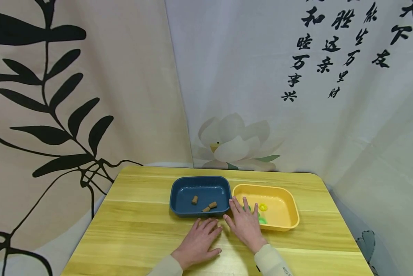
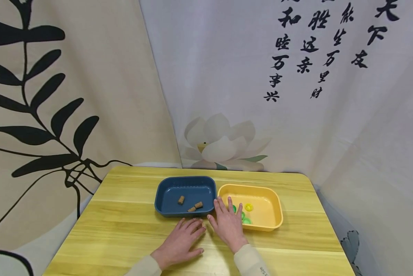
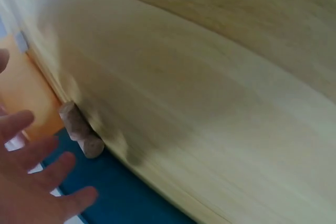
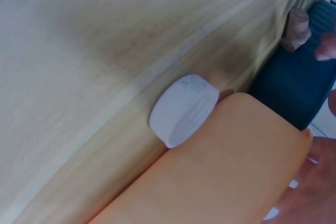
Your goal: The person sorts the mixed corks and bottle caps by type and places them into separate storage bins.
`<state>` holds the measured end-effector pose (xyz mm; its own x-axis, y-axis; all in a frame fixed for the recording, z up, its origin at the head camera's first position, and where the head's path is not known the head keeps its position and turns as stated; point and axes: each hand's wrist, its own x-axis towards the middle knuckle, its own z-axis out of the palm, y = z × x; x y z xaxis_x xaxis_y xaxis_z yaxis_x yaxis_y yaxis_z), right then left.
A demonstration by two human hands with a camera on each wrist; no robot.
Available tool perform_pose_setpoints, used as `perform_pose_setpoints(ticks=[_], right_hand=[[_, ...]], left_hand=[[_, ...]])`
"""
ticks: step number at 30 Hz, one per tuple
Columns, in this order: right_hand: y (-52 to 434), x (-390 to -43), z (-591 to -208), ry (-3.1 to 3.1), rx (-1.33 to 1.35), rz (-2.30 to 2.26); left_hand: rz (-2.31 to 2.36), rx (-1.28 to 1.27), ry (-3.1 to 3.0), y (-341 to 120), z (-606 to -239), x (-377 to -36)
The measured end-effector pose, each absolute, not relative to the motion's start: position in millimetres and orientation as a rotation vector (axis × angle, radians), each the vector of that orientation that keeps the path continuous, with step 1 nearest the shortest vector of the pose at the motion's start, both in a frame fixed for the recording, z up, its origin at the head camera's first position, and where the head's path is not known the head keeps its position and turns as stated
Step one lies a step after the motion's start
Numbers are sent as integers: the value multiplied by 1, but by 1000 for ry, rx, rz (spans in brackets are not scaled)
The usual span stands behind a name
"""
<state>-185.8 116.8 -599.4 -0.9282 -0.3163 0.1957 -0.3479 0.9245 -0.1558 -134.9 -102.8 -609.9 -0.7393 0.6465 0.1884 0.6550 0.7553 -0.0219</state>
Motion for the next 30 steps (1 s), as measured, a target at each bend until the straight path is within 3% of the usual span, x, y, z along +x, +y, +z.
perform_pose_setpoints(ticks=[9, 22, 30], right_hand=[[116, -186, -600, -2923, 507, 288], [117, -184, -599, -2914, 509, 268], [116, -184, -599, -2908, 509, 284]], left_hand=[[-40, -976, -2871, -107, -616, -132], [-165, -1231, -2753, -117, -614, -131], [-221, -1076, -2863, -115, -618, -127]])
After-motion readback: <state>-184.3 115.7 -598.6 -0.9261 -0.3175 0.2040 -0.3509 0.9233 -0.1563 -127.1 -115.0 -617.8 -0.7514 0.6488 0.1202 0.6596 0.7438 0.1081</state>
